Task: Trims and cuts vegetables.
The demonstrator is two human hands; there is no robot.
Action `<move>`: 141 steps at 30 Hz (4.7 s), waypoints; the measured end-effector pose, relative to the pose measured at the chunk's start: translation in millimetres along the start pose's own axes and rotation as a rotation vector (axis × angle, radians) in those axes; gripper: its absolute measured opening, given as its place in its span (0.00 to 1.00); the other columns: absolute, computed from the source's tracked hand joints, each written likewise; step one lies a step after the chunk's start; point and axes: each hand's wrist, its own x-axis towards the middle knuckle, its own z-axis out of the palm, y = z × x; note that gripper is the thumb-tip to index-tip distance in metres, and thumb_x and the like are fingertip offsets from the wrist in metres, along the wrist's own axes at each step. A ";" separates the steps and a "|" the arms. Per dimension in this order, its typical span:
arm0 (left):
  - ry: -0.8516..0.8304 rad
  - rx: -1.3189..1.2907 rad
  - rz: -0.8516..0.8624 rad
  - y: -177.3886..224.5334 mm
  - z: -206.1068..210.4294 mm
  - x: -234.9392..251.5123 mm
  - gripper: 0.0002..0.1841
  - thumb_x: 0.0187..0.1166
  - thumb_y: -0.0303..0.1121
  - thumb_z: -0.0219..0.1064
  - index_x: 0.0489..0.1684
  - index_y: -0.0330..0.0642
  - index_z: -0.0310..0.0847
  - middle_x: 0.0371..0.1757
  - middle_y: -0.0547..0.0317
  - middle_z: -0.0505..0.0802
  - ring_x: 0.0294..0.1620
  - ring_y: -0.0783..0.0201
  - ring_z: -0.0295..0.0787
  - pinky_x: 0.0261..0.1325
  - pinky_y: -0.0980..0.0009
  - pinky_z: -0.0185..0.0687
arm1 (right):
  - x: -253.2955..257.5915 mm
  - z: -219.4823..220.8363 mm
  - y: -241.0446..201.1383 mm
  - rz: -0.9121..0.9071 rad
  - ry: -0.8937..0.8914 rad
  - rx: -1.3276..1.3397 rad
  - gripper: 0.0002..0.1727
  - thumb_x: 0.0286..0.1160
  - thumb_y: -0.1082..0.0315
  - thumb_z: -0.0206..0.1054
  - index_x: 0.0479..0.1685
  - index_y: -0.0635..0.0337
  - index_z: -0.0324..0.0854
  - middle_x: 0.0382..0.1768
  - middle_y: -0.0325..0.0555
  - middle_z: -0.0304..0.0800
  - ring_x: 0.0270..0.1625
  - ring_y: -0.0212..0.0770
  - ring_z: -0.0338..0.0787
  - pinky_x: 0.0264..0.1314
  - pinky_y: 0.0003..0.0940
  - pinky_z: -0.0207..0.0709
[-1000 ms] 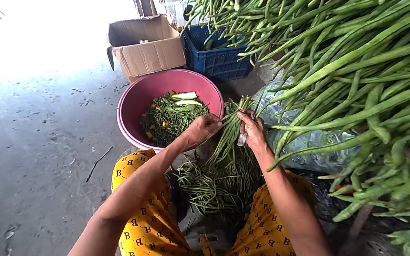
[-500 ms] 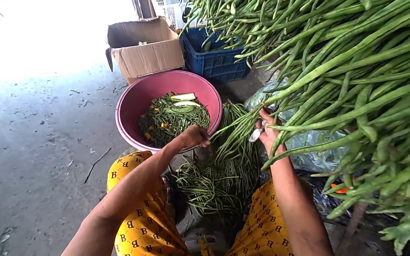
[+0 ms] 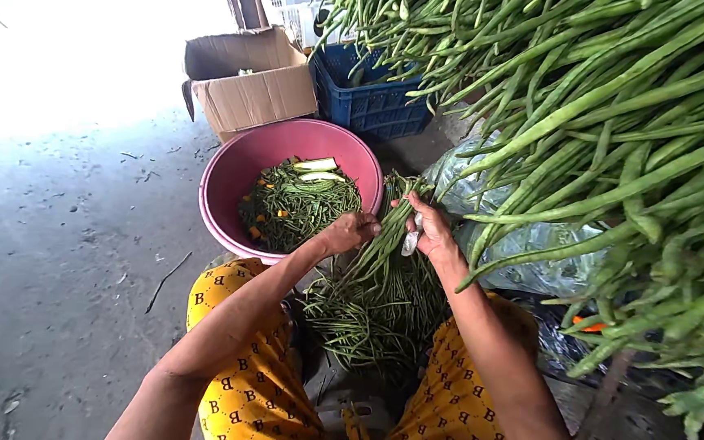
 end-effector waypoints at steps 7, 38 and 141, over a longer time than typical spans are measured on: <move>-0.479 0.419 -0.180 2.5 13.4 -12.4 0.25 0.92 0.47 0.56 0.61 0.30 0.86 0.58 0.33 0.90 0.63 0.40 0.86 0.72 0.39 0.72 | 12.7 -45.6 -7.5 -0.066 0.158 0.112 0.12 0.92 0.50 0.53 0.57 0.42 0.77 0.40 0.29 0.90 0.17 0.19 0.70 0.17 0.14 0.66; 0.099 0.018 -0.055 3.7 27.1 2.5 0.31 0.77 0.34 0.76 0.74 0.29 0.67 0.57 0.33 0.89 0.55 0.44 0.91 0.64 0.46 0.83 | -3.1 2.8 -2.1 -0.008 -0.038 0.044 0.14 0.92 0.53 0.55 0.59 0.50 0.77 0.43 0.35 0.91 0.19 0.20 0.74 0.20 0.15 0.71; -0.257 -0.231 -0.045 -34.5 17.8 0.8 0.21 0.96 0.37 0.41 0.79 0.37 0.65 0.46 0.61 0.82 0.44 0.73 0.82 0.56 0.73 0.80 | -70.1 6.1 92.3 0.013 0.240 -0.168 0.19 0.92 0.63 0.55 0.71 0.67 0.69 0.19 0.36 0.70 0.13 0.26 0.66 0.15 0.22 0.65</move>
